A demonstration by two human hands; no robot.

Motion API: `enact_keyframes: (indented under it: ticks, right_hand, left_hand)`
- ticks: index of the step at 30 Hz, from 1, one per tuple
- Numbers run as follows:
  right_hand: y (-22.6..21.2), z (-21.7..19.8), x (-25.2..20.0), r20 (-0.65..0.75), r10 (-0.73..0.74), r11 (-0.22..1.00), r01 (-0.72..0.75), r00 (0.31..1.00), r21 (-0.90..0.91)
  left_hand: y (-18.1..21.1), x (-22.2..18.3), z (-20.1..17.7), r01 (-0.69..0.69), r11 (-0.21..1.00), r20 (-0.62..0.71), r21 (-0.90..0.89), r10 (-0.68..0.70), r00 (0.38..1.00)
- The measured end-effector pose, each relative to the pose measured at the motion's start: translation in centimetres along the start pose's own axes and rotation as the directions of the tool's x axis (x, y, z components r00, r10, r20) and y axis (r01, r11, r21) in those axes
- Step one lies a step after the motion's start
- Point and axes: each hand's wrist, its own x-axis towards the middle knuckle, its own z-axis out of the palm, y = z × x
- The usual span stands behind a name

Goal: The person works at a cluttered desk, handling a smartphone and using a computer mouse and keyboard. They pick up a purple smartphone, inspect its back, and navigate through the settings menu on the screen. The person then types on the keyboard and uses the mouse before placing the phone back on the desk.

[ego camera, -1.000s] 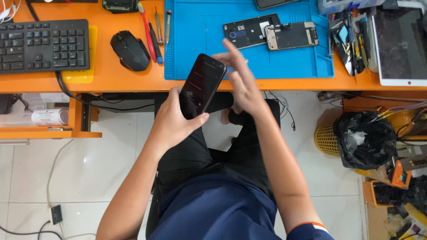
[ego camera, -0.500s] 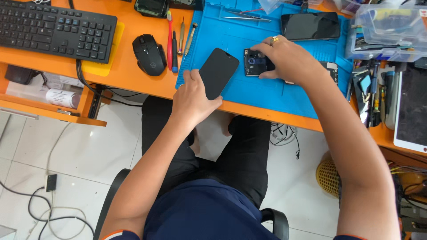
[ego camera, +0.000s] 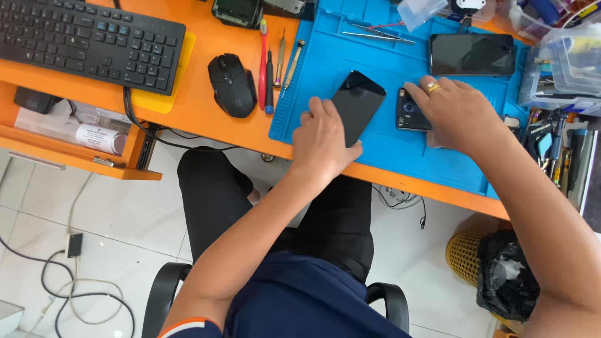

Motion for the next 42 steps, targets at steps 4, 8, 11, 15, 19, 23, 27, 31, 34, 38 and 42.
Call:
enact_keyframes:
  ticks: [4, 8, 11, 15, 19, 23, 27, 31, 34, 38, 42]
  right_hand:
    - [0.3, -0.5, -1.6, 0.025, 0.062, 0.998, -0.062, 0.998, 0.004]
    - [-0.1, 0.4, -2.2, 0.029, 0.084, 0.994, -0.086, 0.996, 0.066]
    - [-1.8, -2.7, -3.0, 0.022, 0.165, 0.966, -0.166, 0.986, 0.198]
    - [-6.5, -7.4, -2.5, -0.374, 0.380, 0.824, -0.127, 0.846, 0.552]
    - [-14.2, -11.1, 1.0, -0.575, 0.615, 0.613, 0.131, 0.539, 0.779]
    - [-21.2, -14.3, 7.9, -0.565, 0.614, 0.559, 0.202, 0.551, 0.804]
    - [-26.0, -16.3, 15.2, -0.627, 0.560, 0.658, 0.170, 0.542, 0.734]
    - [-28.9, -18.3, 19.1, -0.579, 0.605, 0.669, 0.045, 0.546, 0.742]
    - [-28.8, -18.8, 18.8, -0.575, 0.622, 0.670, 0.018, 0.532, 0.742]
    - [-29.1, -19.5, 19.0, -0.532, 0.624, 0.642, 0.011, 0.573, 0.766]
    - [-29.4, -18.6, 19.9, -0.535, 0.635, 0.663, -0.037, 0.558, 0.748]
  left_hand:
    - [1.2, 1.4, 1.5, -0.040, 0.988, -0.197, 0.147, 0.069, 0.978]
    - [2.7, 1.7, 2.2, -0.029, 0.992, -0.213, 0.125, 0.055, 0.975]
    - [3.1, 1.9, 2.7, -0.021, 0.986, -0.157, 0.163, 0.047, 0.987]
    - [1.8, 0.3, 2.9, -0.057, 0.980, -0.404, 0.192, 0.132, 0.905]
    - [-3.7, -4.8, -0.9, -0.447, 0.894, -0.542, 0.001, 0.376, 0.752]
    - [-13.2, -11.0, 3.5, -0.631, 0.757, -0.578, -0.171, 0.441, 0.686]
    - [-21.6, -13.2, 6.3, -0.323, 0.915, -0.001, -0.243, 0.333, 0.943]
    - [-25.9, -12.2, 8.1, -0.170, 0.915, 0.172, -0.367, 0.246, 0.954]
    - [-27.1, -12.1, 9.6, -0.163, 0.941, 0.212, -0.297, 0.232, 0.949]
    - [-26.2, -13.0, 10.0, -0.250, 0.907, 0.205, -0.341, 0.331, 0.921]
    - [-26.2, -12.6, 9.7, -0.352, 0.890, 0.207, -0.290, 0.417, 0.885]
